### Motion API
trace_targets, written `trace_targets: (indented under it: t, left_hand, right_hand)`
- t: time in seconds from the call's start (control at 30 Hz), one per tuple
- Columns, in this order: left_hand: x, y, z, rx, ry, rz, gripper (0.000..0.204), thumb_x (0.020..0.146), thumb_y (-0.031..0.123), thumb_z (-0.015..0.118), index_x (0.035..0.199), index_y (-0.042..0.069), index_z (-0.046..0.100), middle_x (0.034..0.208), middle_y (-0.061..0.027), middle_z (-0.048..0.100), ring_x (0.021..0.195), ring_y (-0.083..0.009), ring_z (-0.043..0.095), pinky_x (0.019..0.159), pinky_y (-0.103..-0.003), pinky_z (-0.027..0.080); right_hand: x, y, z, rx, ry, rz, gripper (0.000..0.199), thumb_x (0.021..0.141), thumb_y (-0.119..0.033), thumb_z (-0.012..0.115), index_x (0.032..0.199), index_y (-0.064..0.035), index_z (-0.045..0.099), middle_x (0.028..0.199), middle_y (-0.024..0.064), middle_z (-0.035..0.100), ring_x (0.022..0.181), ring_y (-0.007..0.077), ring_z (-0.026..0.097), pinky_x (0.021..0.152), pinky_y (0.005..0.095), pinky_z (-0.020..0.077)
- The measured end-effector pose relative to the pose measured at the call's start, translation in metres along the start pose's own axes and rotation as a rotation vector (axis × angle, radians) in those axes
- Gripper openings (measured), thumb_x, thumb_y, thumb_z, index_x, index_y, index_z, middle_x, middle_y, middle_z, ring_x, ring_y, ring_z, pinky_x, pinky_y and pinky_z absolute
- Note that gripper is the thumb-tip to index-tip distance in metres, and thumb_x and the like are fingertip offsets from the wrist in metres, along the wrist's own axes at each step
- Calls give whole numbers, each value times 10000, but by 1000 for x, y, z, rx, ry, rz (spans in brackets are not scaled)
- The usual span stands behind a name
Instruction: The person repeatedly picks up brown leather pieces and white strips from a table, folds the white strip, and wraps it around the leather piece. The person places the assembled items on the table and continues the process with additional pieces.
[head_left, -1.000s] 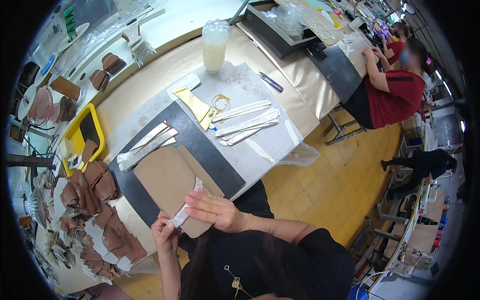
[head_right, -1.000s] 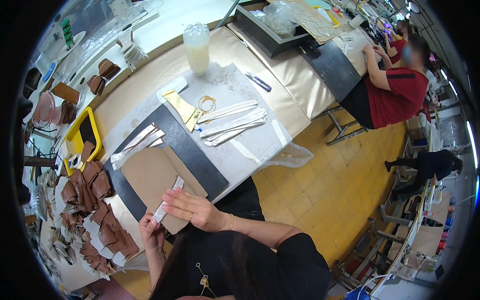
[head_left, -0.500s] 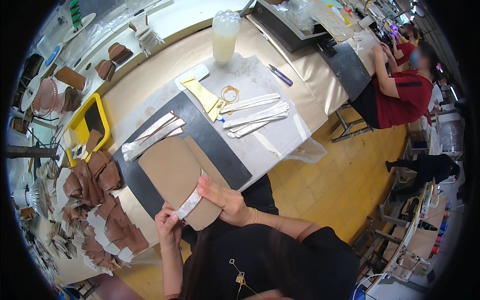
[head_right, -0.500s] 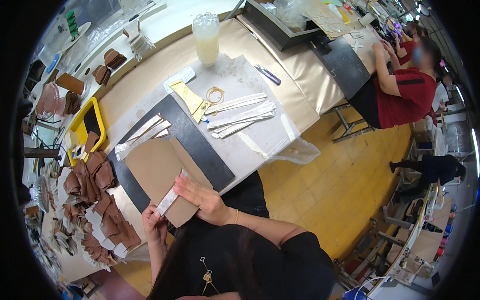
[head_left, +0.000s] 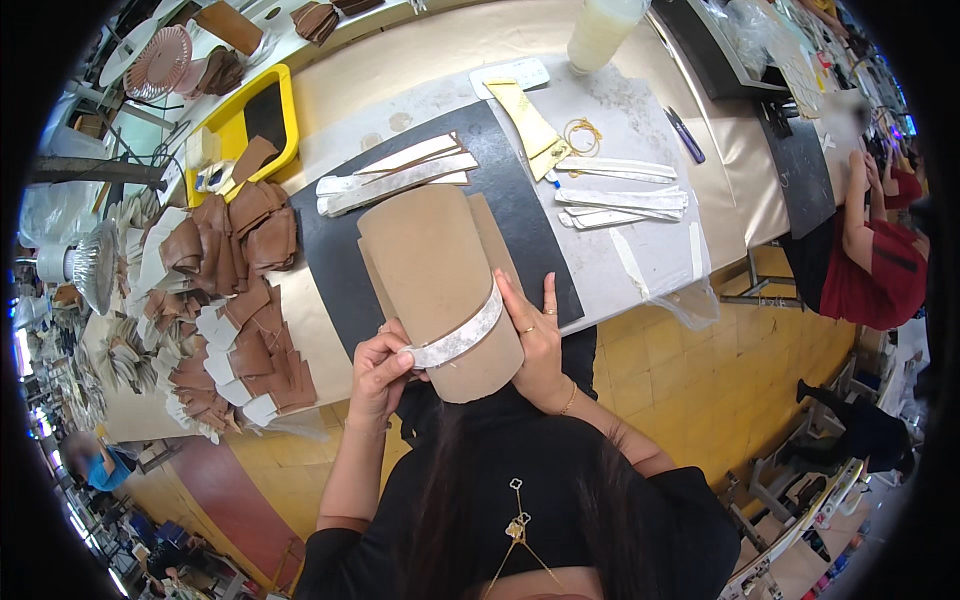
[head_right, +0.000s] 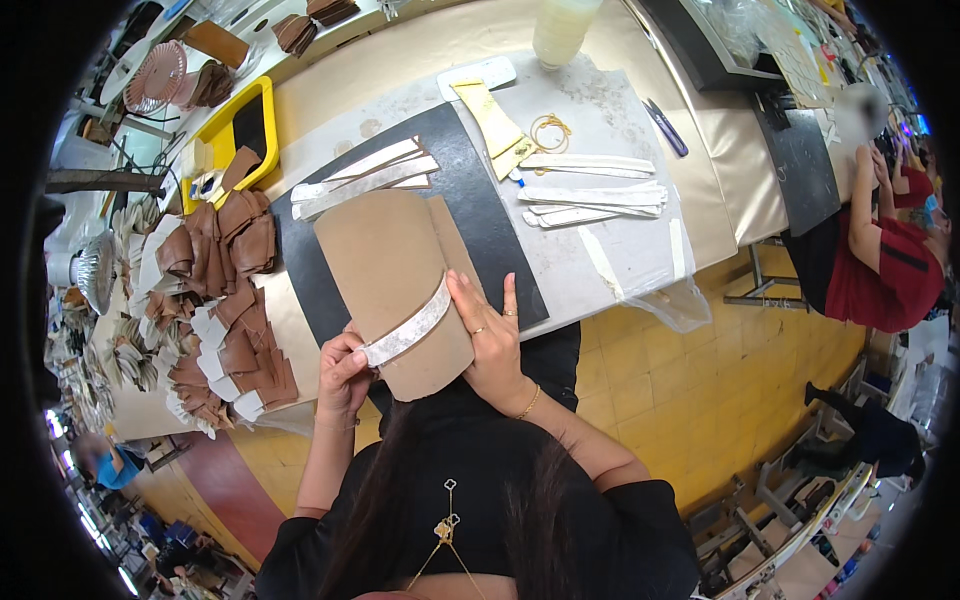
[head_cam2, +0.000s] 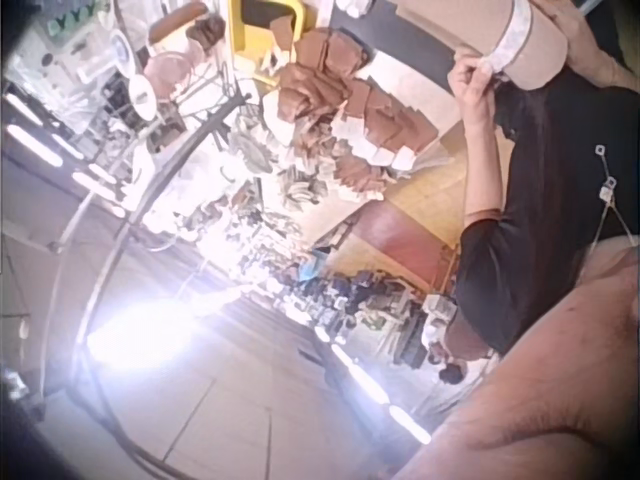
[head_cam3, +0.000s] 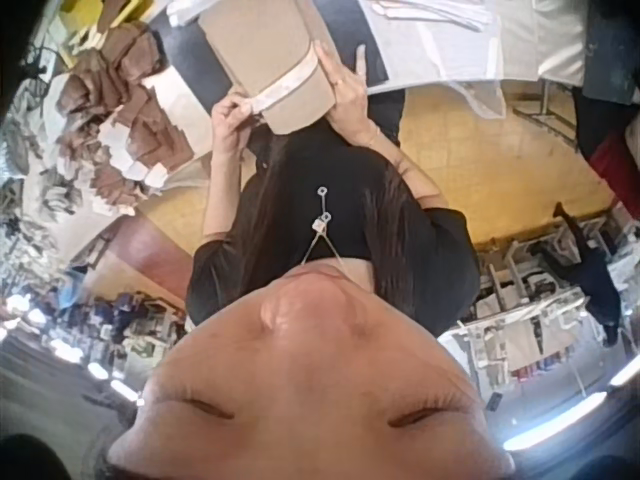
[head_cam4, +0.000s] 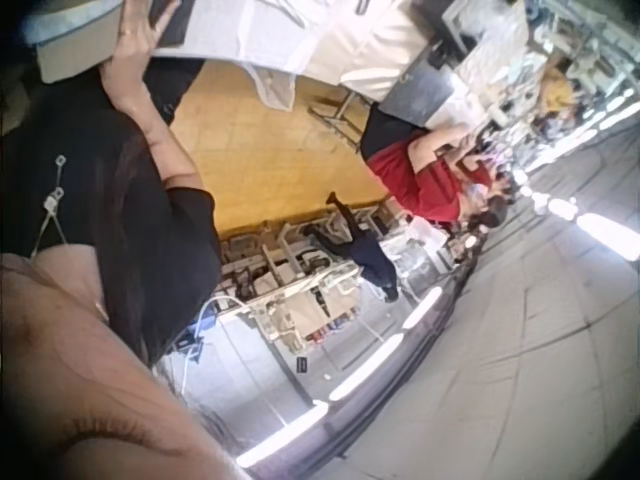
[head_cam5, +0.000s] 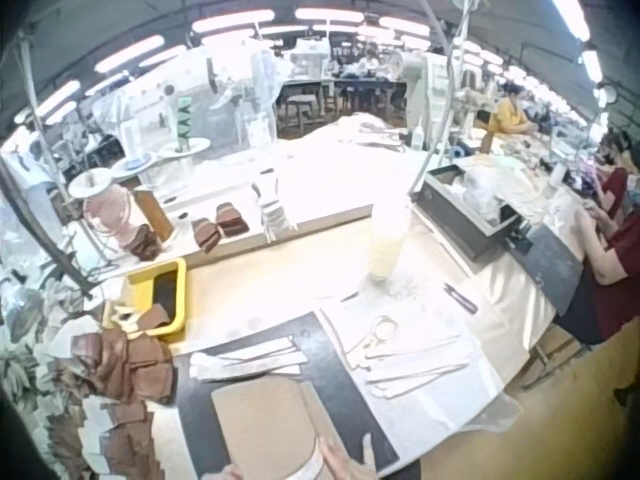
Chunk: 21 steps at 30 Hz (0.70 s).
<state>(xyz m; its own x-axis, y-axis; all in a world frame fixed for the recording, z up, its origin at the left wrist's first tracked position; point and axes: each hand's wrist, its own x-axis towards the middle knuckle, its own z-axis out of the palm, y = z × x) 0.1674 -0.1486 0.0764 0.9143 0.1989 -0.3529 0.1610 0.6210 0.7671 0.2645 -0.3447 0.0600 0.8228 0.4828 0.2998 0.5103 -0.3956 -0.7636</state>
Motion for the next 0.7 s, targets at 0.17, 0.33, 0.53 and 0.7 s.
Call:
trace_targets:
  t: [0.17,0.33,0.53,0.7]
  left_hand:
    - [0,-1,-2,19,-7,13,187,814,130,686,736,-17,600,841,-57,484,701,-165,585,597,-292,568]
    - [-1,6,1,-41,13,-7,170,830,127,675,797,-26,607,895,-86,498,738,-176,592,621,-293,568]
    - [7,68,27,329,-112,233,195,796,151,728,859,-22,665,944,-107,532,749,-170,581,621,-255,534]
    - [35,109,65,461,-245,373,235,771,196,751,842,-19,686,878,-111,564,692,-139,535,586,-231,439]
  right_hand:
    - [1,5,-1,-109,-58,1,646,809,-177,658,1375,3,405,1341,138,530,1336,324,390,1120,590,22]
    - [4,2,-8,-159,-223,70,750,779,-221,692,1402,11,345,1455,173,360,1422,381,158,1115,594,-3]
    - [18,-5,-40,-251,-445,95,943,695,-289,781,1445,-25,275,1540,204,123,1414,459,52,1099,634,47]
    - [31,16,-99,-342,-589,98,967,642,-410,802,1437,-105,343,1557,167,111,1422,448,-2,1097,640,62]
